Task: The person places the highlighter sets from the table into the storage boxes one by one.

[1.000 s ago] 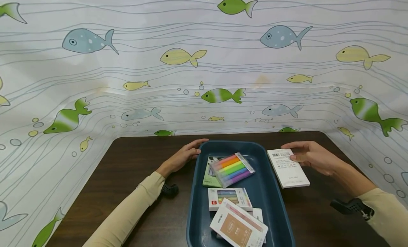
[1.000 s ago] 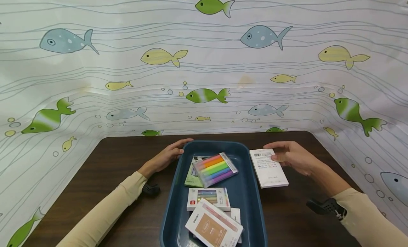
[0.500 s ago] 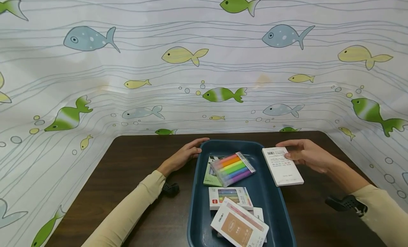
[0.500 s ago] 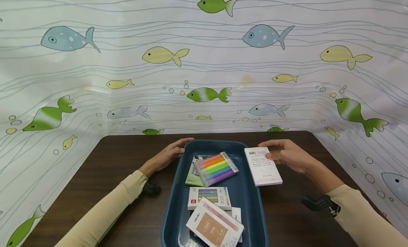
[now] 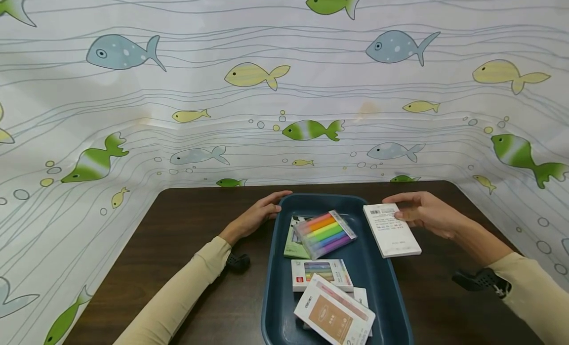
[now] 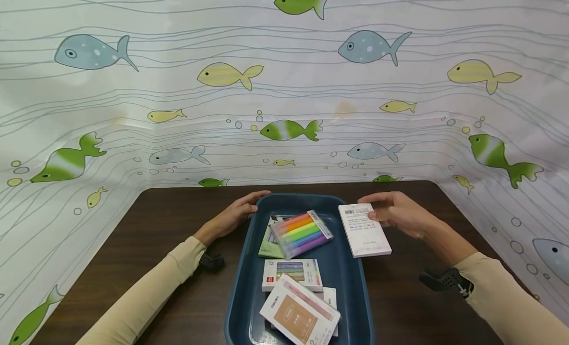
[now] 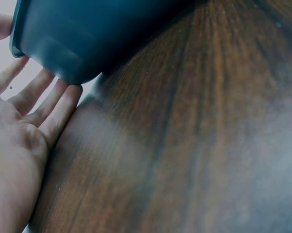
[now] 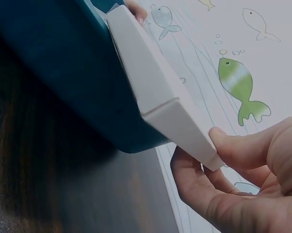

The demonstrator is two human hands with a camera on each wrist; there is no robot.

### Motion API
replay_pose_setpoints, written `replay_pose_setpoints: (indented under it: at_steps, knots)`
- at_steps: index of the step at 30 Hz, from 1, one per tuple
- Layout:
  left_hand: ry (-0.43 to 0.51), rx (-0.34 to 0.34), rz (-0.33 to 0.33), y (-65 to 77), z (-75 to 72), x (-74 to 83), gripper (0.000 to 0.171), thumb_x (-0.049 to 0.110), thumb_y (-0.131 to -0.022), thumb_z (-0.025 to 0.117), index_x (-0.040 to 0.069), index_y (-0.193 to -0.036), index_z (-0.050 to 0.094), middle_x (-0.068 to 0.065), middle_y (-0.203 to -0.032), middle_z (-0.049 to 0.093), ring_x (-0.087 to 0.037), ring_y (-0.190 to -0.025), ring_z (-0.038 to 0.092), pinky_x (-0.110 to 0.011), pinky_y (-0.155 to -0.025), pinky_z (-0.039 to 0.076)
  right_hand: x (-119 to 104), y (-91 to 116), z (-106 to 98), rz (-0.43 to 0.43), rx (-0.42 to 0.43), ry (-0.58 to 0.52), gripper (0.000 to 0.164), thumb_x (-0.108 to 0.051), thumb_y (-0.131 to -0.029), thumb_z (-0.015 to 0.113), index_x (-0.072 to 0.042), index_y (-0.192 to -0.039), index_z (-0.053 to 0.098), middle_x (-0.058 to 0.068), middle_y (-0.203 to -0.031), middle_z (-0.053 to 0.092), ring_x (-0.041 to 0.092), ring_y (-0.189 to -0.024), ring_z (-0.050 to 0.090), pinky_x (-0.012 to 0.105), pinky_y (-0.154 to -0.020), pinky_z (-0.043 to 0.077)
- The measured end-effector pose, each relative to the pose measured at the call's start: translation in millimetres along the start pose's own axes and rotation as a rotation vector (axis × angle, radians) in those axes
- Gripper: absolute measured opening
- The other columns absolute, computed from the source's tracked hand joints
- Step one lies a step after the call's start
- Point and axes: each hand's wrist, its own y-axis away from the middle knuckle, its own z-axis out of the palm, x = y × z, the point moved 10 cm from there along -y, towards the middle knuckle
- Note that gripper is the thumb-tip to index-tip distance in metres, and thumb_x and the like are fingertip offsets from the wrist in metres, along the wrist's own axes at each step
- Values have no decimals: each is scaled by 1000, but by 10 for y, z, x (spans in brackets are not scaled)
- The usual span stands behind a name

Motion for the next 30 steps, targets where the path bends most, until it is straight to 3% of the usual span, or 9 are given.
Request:
replay_pose_setpoints:
  at_steps: [14, 30]
  knots:
    - [-1, -7, 8, 10, -12, -40, 52, 20, -108, 47, 18, -159, 36, -10, -154, 43, -32, -131, 51, -46, -109, 40, -51, -97, 153, 7, -31, 0, 56, -9, -98, 68, 11, -145, 45, 27, -128, 61, 42, -102, 66, 49, -77, 58]
    - [-13, -8, 3, -6, -22, -23, 55, 24, -107, 49, 16, -159, 35, -9, -153, 44, -32, -130, 53, -46, -108, 40, -231, -293, 591, -19, -123, -67, 53, -8, -98, 68, 7, -145, 49, 27, -132, 58, 44, -106, 63, 49, -83, 57]
